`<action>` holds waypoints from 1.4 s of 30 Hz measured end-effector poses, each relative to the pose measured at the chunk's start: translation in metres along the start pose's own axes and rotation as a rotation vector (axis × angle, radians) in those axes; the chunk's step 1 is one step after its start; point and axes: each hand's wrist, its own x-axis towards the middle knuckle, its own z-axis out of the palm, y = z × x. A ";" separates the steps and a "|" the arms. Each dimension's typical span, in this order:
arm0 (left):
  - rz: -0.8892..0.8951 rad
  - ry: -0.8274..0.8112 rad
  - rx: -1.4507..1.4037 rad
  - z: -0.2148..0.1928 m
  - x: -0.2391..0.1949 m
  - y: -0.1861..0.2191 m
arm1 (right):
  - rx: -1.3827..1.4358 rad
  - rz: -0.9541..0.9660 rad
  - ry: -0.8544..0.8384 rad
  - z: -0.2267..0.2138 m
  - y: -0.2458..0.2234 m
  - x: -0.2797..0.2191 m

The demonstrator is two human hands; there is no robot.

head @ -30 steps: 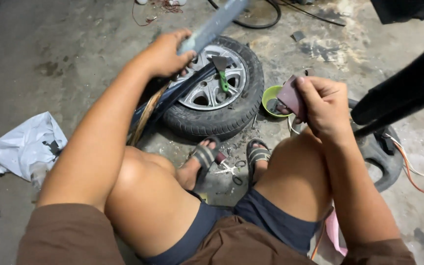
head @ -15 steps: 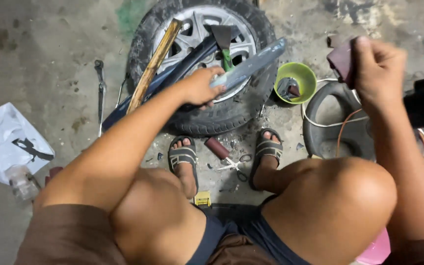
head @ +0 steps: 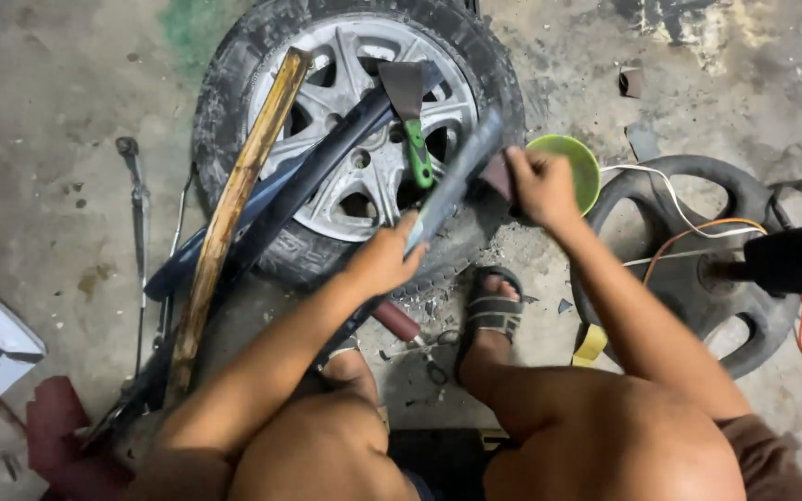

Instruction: A person sitting on the floor uses sandpaper to smooth the surface of a long metal component.

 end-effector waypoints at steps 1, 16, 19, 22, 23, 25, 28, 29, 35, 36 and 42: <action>-0.003 -0.003 -0.007 0.001 0.002 -0.002 | -0.006 0.005 -0.004 0.008 -0.001 0.000; 0.444 0.348 0.313 0.050 0.020 -0.054 | -0.950 -0.462 0.184 0.025 -0.011 -0.025; 0.442 0.351 0.321 0.044 0.015 -0.048 | -0.787 -0.274 -0.069 0.023 -0.008 -0.025; 0.445 0.344 0.326 0.043 0.017 -0.047 | -0.768 -0.187 -0.077 0.021 -0.008 -0.030; 0.444 0.349 0.327 0.043 0.017 -0.048 | -0.794 -0.223 -0.026 0.022 -0.004 -0.032; 0.443 0.353 0.329 0.043 0.018 -0.048 | -0.819 -0.258 0.024 0.023 -0.001 -0.035; 0.454 0.373 0.319 0.043 0.017 -0.048 | -0.732 -0.272 -0.031 0.022 -0.002 -0.039; 0.453 0.379 0.318 0.043 0.017 -0.047 | -0.764 -0.275 -0.038 0.021 -0.003 -0.040; 0.453 0.392 0.331 0.044 0.019 -0.047 | -0.709 -0.212 -0.012 0.019 -0.017 -0.044; 0.445 0.387 0.323 0.045 0.017 -0.047 | -0.678 -0.182 0.011 0.018 -0.018 -0.041; 0.416 0.364 0.315 0.041 0.016 -0.045 | -0.566 -0.450 0.138 0.045 -0.034 -0.082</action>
